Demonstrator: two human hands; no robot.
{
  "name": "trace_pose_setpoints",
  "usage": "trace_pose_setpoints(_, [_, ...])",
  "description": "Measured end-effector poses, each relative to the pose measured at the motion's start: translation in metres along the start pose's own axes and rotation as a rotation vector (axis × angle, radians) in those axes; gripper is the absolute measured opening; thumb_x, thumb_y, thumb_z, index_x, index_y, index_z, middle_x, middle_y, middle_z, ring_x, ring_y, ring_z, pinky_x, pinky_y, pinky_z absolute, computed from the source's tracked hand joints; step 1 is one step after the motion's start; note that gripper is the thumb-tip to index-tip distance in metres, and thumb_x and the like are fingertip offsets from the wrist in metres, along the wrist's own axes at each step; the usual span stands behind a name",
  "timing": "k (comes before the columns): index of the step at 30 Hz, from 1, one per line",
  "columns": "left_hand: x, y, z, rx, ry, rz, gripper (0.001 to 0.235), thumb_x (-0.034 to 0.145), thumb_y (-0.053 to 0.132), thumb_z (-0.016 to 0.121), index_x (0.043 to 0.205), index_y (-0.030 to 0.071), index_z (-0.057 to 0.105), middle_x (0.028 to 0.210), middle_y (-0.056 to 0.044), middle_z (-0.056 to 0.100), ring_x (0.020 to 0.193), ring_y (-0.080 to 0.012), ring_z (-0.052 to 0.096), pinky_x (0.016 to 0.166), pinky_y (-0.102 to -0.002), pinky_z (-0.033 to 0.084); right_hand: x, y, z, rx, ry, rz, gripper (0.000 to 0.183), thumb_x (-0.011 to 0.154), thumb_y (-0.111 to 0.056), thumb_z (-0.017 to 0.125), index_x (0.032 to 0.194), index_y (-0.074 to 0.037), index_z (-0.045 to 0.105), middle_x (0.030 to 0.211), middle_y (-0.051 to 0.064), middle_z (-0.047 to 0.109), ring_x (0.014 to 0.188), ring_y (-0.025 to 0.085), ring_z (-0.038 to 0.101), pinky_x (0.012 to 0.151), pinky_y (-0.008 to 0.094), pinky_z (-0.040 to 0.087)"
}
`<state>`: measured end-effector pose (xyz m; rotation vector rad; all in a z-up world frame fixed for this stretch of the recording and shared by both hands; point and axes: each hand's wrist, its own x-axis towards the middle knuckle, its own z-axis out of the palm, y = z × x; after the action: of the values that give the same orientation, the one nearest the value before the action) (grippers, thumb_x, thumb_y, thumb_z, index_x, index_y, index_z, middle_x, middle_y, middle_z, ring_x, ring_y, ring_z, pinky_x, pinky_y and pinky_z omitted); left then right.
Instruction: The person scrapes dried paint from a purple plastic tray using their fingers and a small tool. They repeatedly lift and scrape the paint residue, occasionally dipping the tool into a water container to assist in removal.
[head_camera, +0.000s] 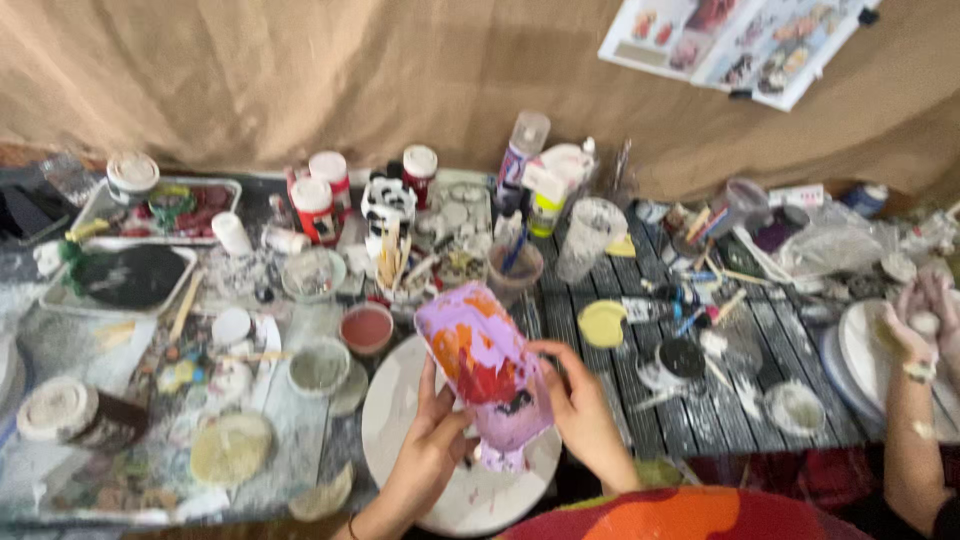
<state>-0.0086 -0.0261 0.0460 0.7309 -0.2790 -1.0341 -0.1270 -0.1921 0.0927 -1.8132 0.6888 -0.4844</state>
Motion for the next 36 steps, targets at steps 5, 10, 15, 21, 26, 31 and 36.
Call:
trace_pose_setpoints(5, [-0.019, -0.008, 0.004, 0.083, -0.053, 0.004, 0.094, 0.093, -0.002, 0.043, 0.164, 0.033, -0.007, 0.158, -0.01, 0.039, 0.133, -0.0257, 0.052, 0.097, -0.049, 0.053, -0.028, 0.001, 0.013, -0.015, 0.127, -0.292, 0.024, 0.105, -0.009, 0.051, 0.126, -0.005, 0.061, 0.112, 0.005, 0.072, 0.1, 0.009, 0.066, 0.087, 0.025, 0.054])
trace_pose_setpoints(10, [-0.027, -0.001, 0.0, 0.154, -0.035, 0.029, 0.088, 0.093, -0.001, 0.043, 0.162, 0.028, -0.004, 0.152, -0.015, 0.046, 0.127, -0.0275, 0.058, 0.095, -0.047, 0.056, -0.044, 0.007, 0.022, 0.047, 0.072, -0.122, 0.028, 0.105, -0.012, 0.052, 0.131, -0.009, 0.061, 0.103, 0.005, 0.072, 0.084, 0.008, 0.061, 0.075, 0.025, 0.052])
trace_pose_setpoints(15, [-0.025, 0.009, -0.002, 0.147, 0.0, 0.081, 0.081, 0.097, 0.003, 0.044, 0.164, 0.022, 0.004, 0.149, -0.016, 0.05, 0.124, -0.025, 0.059, 0.092, -0.043, 0.054, -0.04, -0.005, 0.036, 0.158, 0.088, -0.291, 0.027, 0.106, -0.016, 0.05, 0.132, -0.01, 0.058, 0.117, 0.002, 0.071, 0.093, 0.007, 0.065, 0.081, 0.023, 0.053])
trace_pose_setpoints(21, [-0.024, 0.008, -0.003, 0.135, 0.035, 0.083, 0.081, 0.097, 0.004, 0.046, 0.164, 0.022, 0.005, 0.153, -0.013, 0.048, 0.125, -0.0217, 0.058, 0.092, -0.041, 0.053, -0.04, -0.013, 0.039, 0.122, 0.122, -0.026, 0.033, 0.106, -0.023, 0.053, 0.137, -0.013, 0.061, 0.098, 0.01, 0.073, 0.07, 0.01, 0.055, 0.055, 0.025, 0.045])
trace_pose_setpoints(26, [-0.025, 0.007, -0.004, 0.12, 0.026, 0.102, 0.08, 0.097, 0.003, 0.045, 0.164, 0.022, 0.006, 0.153, -0.013, 0.048, 0.126, -0.0212, 0.058, 0.094, -0.042, 0.054, -0.04, -0.016, 0.04, 0.119, 0.138, -0.136, 0.031, 0.106, -0.021, 0.052, 0.133, -0.01, 0.059, 0.108, 0.008, 0.073, 0.076, 0.006, 0.06, 0.057, 0.023, 0.049])
trace_pose_setpoints(31, [-0.026, 0.007, -0.008, 0.086, 0.004, 0.131, 0.081, 0.097, 0.002, 0.046, 0.164, 0.021, 0.005, 0.148, -0.016, 0.052, 0.124, -0.0224, 0.059, 0.095, -0.042, 0.053, -0.038, -0.018, 0.047, 0.107, 0.18, -0.354, 0.028, 0.108, -0.013, 0.052, 0.132, -0.001, 0.056, 0.12, 0.01, 0.072, 0.098, 0.01, 0.069, 0.083, 0.025, 0.056])
trace_pose_setpoints(36, [-0.03, 0.006, -0.008, 0.09, 0.057, 0.114, 0.082, 0.097, 0.004, 0.046, 0.163, 0.026, 0.002, 0.142, -0.017, 0.056, 0.12, -0.0214, 0.06, 0.087, -0.04, 0.054, -0.038, -0.019, 0.05, 0.106, 0.216, -0.264, 0.024, 0.104, -0.009, 0.054, 0.126, 0.0, 0.056, 0.104, 0.008, 0.073, 0.091, 0.011, 0.075, 0.075, 0.025, 0.058])
